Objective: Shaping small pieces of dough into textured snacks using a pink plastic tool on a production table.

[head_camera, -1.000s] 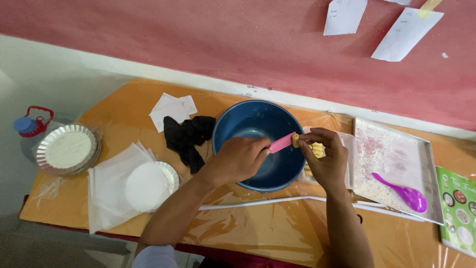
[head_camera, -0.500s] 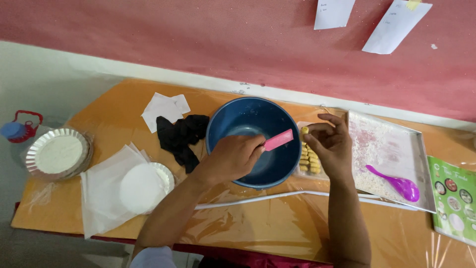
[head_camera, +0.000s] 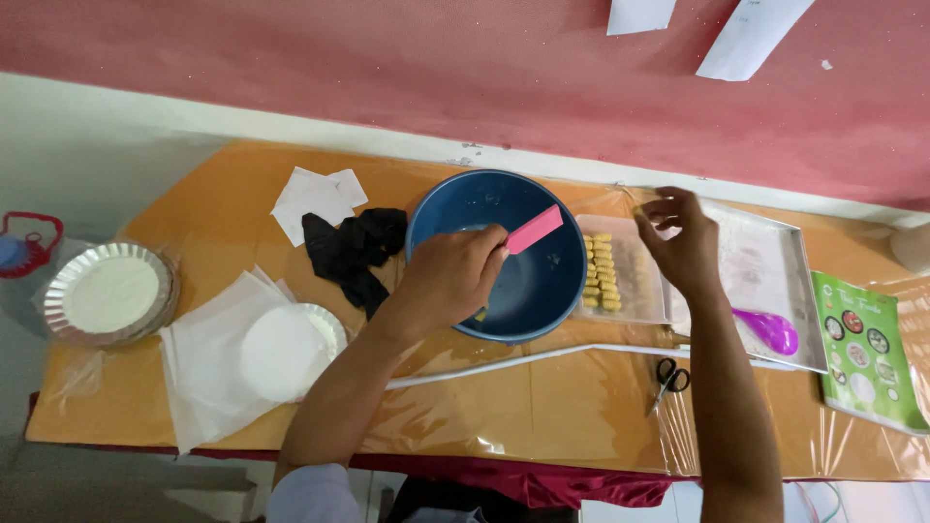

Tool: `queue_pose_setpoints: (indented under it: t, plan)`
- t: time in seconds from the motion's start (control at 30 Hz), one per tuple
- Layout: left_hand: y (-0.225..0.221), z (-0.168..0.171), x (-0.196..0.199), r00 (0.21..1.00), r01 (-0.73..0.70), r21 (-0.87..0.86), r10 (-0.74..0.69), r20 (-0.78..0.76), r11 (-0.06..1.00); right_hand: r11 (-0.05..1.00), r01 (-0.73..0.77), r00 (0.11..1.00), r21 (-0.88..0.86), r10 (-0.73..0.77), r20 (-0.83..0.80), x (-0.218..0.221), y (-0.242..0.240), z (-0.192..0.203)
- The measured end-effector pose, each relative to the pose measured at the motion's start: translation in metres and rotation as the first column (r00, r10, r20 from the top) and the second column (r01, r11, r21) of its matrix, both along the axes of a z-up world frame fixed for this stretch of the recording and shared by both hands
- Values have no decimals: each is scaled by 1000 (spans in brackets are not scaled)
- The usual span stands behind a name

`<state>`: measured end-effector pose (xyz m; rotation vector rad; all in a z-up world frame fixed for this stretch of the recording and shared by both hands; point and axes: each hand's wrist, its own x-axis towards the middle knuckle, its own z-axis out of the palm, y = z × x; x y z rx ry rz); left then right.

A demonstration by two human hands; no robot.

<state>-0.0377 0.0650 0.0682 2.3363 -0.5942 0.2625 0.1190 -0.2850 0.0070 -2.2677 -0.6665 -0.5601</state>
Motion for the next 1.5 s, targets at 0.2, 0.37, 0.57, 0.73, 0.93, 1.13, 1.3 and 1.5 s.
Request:
queue_pose_setpoints:
  t: [0.2,0.37,0.57,0.73,0.93,1.13,1.3,1.5]
  plan:
    - [2,-4,-1,994,-39,10,37,105,999,792,31,952,-609,163,261,19,-18,-48]
    - [2,-4,-1,989,-57,11,54,135,998,732,93,901,-675,226,369,32,-25,-59]
    - [2,-6,1,989,-72,3,71,133,997,702,93,909,-706,229,347,40,-29,-68]
    - [5,-3,0,991,-68,15,66,114,998,700,95,918,-708,213,333,40,-28,-76]
    - [9,-2,0,993,-72,7,71,92,997,707,88,929,-702,196,313,41,-30,-80]
    - [9,-1,0,990,-92,10,90,109,996,699,101,933,-708,180,311,46,-37,-89]
    - [12,-8,4,988,-71,-35,75,132,997,724,61,966,-687,129,223,28,-23,-57]
    - [19,-4,9,996,-80,-116,83,20,990,852,-159,961,-499,249,120,-15,62,-7]
